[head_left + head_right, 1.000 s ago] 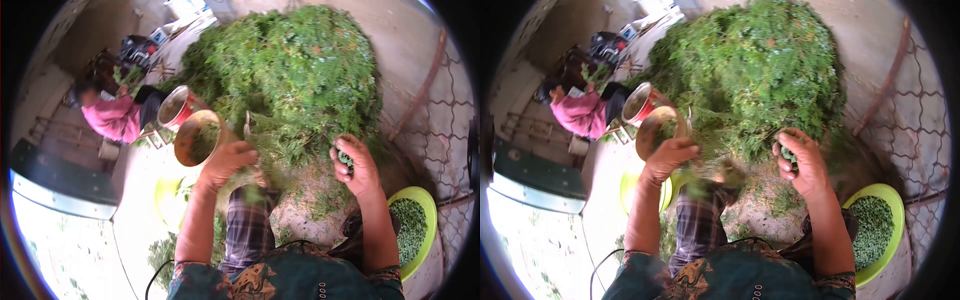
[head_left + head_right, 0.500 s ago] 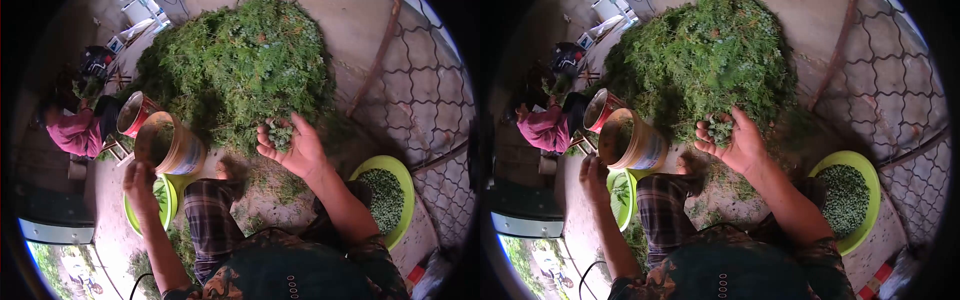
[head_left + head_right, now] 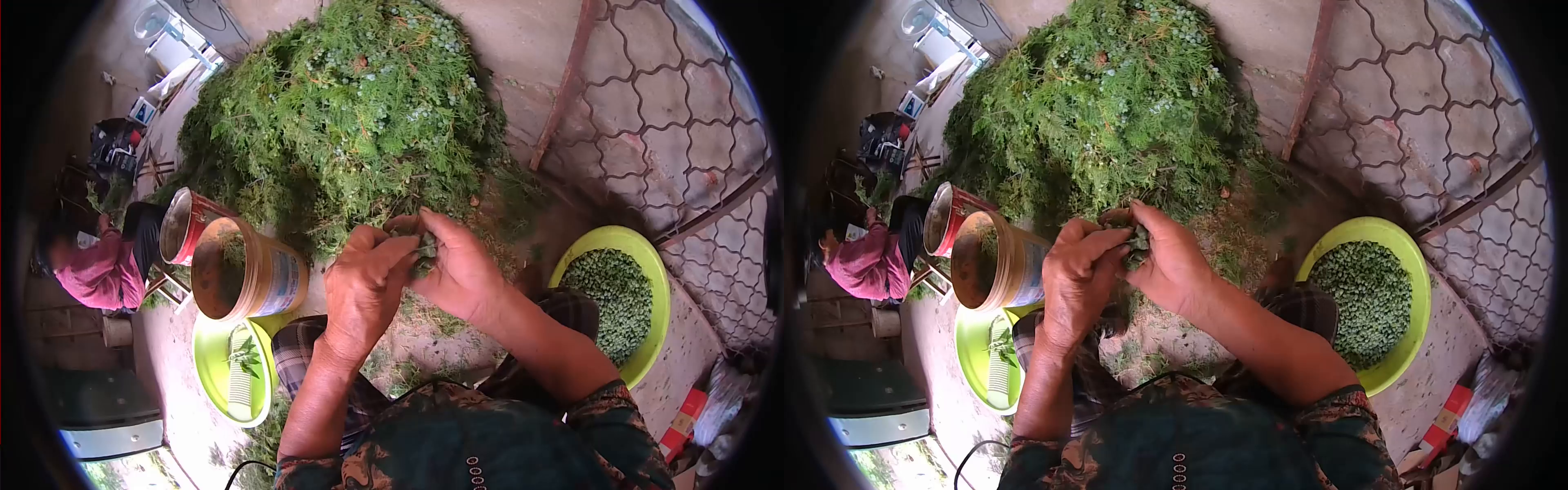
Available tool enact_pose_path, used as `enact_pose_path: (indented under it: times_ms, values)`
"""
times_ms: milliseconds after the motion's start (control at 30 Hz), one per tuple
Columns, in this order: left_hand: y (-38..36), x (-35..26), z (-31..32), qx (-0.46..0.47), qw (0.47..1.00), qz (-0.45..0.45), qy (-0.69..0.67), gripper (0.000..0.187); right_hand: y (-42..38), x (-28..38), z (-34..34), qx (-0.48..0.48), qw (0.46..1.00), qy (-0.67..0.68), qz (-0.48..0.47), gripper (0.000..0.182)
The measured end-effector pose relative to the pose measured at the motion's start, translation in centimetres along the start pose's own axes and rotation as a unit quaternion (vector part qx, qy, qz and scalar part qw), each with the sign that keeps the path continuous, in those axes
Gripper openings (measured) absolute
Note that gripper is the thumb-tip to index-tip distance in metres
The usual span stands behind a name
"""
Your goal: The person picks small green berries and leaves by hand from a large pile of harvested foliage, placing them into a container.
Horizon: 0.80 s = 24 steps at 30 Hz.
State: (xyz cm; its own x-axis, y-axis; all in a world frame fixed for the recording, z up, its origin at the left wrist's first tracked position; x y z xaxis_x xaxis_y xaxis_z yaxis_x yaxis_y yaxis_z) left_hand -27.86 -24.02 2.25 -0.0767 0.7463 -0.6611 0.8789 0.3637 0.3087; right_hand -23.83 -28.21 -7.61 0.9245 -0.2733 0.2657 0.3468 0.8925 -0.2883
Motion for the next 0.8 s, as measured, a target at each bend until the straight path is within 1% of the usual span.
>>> enact_pose_path:
  times_ms: [33, 67, 100, 133, 167, 200, 267, 333, 367, 467, 533, 567, 667, 767, 800]
  values:
    - [0.1, -0.1, 0.2, 0.004, 1.000, 0.006, 0.001, 0.022, 0.0, 0.0, 0.0, 0.005, 1.000, 0.018, 0.006, 0.027]
    - [0.2, 0.3, -0.6, -0.039, 0.994, -0.017, -0.099, 0.019, 0.0, 0.2, 0.1, 0.006, 1.000, 0.021, 0.000, 0.027]
    - [0.2, 1.0, -1.1, -0.081, 0.976, -0.041, -0.199, 0.016, -0.1, 0.3, 0.2, 0.006, 1.000, 0.024, -0.003, 0.024]
    - [0.4, 0.9, -1.5, -0.102, 0.977, -0.004, -0.186, 0.010, -0.2, 0.4, 0.3, 0.006, 1.000, 0.028, -0.006, 0.021]
    - [0.4, 0.9, -1.3, -0.096, 0.977, -0.002, -0.188, 0.010, -0.3, 0.6, 0.2, 0.005, 0.999, 0.032, -0.009, 0.019]
    - [0.4, 1.5, -1.1, -0.095, 0.969, -0.044, -0.223, 0.008, -0.3, 0.7, 0.1, 0.011, 0.999, 0.034, -0.012, 0.013]
    - [-0.2, 3.1, -0.2, -0.088, 0.944, -0.128, -0.291, 0.005, -0.6, 0.9, -0.2, -0.002, 1.000, 0.024, -0.020, 0.012]
    - [-0.3, 2.8, 0.1, -0.098, 0.936, -0.142, -0.307, 0.004, -0.6, 0.8, -0.7, -0.029, 0.999, 0.008, -0.025, 0.010]
    - [-0.3, 2.9, 0.1, -0.112, 0.926, -0.156, -0.325, 0.004, -0.6, 0.8, -0.7, -0.029, 0.999, 0.009, -0.026, 0.010]
    - [-0.7, 3.9, 0.6, -0.116, 0.918, -0.175, -0.336, 0.005, -0.6, 0.6, -0.9, -0.036, 0.999, -0.014, -0.022, 0.011]
    - [-0.7, 3.4, 0.6, -0.131, 0.913, -0.190, -0.336, 0.006, -0.6, -0.1, -1.0, -0.037, 0.999, -0.036, 0.016, 0.014]
    - [-0.8, 3.4, 0.5, -0.147, 0.908, -0.205, -0.335, 0.006, -0.7, 0.0, -0.9, -0.036, 0.999, -0.035, 0.015, 0.014]
    - [-0.8, 4.0, 0.2, -0.150, 0.921, -0.194, -0.304, 0.007, -1.1, -0.1, -0.8, -0.052, 0.997, -0.044, 0.037, 0.018]
    - [-0.9, 4.0, 0.2, -0.145, 0.931, -0.190, -0.274, 0.008, -1.0, 0.0, -0.8, -0.048, 0.997, -0.058, 0.030, 0.020]
    - [-0.9, 4.4, 0.5, -0.145, 0.932, -0.190, -0.274, 0.008, -0.9, 0.3, -0.6, -0.037, 0.996, -0.082, 0.011, 0.018]
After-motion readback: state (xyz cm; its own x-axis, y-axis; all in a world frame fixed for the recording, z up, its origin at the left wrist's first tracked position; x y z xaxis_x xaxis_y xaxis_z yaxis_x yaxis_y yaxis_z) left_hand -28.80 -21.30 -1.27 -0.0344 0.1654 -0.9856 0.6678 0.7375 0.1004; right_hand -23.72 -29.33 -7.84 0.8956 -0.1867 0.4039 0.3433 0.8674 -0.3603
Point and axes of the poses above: each hand's wrist, its own y-axis towards the middle knuckle, its own z-axis out of the palm, x = y × z, the point moved 10 cm from there along y, towards the middle knuckle, and after that the axes turned 3 degrees about -y, right-handed, at the moved point
